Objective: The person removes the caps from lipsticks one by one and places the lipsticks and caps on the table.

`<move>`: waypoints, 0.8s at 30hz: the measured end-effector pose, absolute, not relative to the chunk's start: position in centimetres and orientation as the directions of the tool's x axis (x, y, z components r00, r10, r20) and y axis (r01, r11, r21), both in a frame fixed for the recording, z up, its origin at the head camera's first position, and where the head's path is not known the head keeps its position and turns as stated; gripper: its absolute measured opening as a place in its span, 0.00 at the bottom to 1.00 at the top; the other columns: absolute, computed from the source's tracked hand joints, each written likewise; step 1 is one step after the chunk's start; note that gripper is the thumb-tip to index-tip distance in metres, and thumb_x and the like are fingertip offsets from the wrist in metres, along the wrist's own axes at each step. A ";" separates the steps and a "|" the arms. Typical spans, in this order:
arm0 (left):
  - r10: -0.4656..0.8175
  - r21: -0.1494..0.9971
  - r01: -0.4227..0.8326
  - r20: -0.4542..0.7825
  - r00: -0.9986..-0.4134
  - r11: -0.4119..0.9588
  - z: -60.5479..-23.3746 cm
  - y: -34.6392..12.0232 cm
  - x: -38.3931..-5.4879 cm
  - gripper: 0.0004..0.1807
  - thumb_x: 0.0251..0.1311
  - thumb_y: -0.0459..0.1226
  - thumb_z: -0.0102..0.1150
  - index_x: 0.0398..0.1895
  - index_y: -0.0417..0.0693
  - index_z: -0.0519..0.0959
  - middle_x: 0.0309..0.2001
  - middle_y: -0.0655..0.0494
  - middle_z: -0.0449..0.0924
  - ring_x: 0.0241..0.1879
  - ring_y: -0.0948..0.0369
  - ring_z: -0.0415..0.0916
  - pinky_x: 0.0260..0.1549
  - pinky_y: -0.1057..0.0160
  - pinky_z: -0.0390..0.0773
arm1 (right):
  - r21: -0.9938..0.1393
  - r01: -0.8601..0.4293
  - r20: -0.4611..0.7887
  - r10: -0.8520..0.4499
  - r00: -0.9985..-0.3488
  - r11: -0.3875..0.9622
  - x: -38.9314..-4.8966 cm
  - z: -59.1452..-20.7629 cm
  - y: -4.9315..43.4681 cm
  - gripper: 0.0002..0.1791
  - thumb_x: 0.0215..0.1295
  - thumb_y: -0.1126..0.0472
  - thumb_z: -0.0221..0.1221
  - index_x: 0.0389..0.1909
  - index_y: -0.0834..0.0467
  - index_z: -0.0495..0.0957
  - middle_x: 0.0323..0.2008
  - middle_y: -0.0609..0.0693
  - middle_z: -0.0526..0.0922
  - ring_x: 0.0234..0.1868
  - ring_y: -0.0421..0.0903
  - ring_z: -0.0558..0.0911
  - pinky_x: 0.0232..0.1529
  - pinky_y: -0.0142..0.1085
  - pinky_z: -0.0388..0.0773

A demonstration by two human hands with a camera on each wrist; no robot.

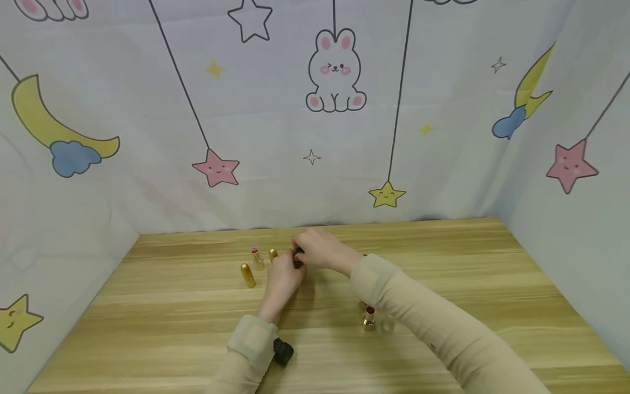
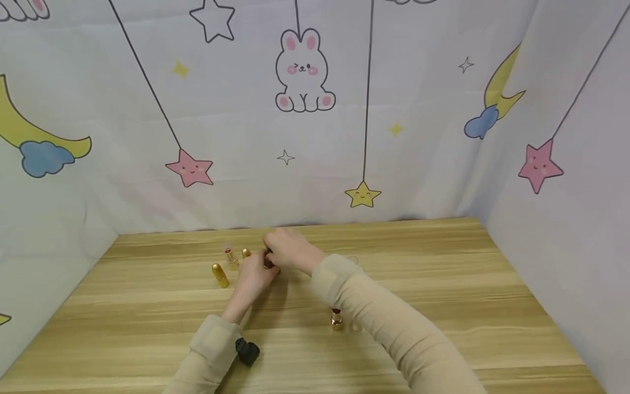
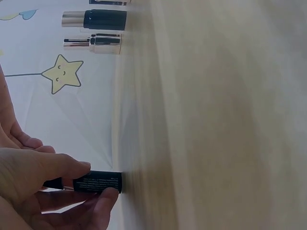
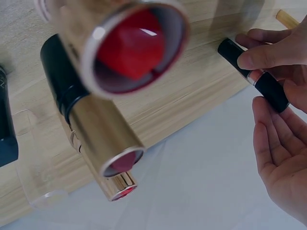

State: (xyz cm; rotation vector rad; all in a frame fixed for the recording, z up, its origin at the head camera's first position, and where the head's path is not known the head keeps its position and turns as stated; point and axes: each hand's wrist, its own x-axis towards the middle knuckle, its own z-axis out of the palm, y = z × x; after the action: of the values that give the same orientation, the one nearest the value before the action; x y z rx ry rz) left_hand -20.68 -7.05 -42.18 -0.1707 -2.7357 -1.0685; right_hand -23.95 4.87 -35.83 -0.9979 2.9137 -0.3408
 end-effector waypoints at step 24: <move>0.080 0.553 0.187 0.212 -0.974 0.812 -41.2 -6.6 -19.9 0.03 0.48 0.30 0.60 0.22 0.43 0.76 0.18 0.55 0.68 0.18 0.61 0.61 0.17 0.67 0.58 | -0.231 -0.626 0.049 -0.633 -0.772 0.745 -22.4 -35.5 6.0 0.07 0.65 0.63 0.59 0.42 0.59 0.79 0.39 0.52 0.85 0.36 0.44 0.82 0.36 0.33 0.78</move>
State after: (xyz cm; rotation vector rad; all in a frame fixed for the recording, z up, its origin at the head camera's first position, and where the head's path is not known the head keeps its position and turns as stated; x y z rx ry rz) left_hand -19.93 -6.60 -41.24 -0.2092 -2.8181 -0.8875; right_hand -22.41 6.02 -35.49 -1.0476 2.9045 -0.3658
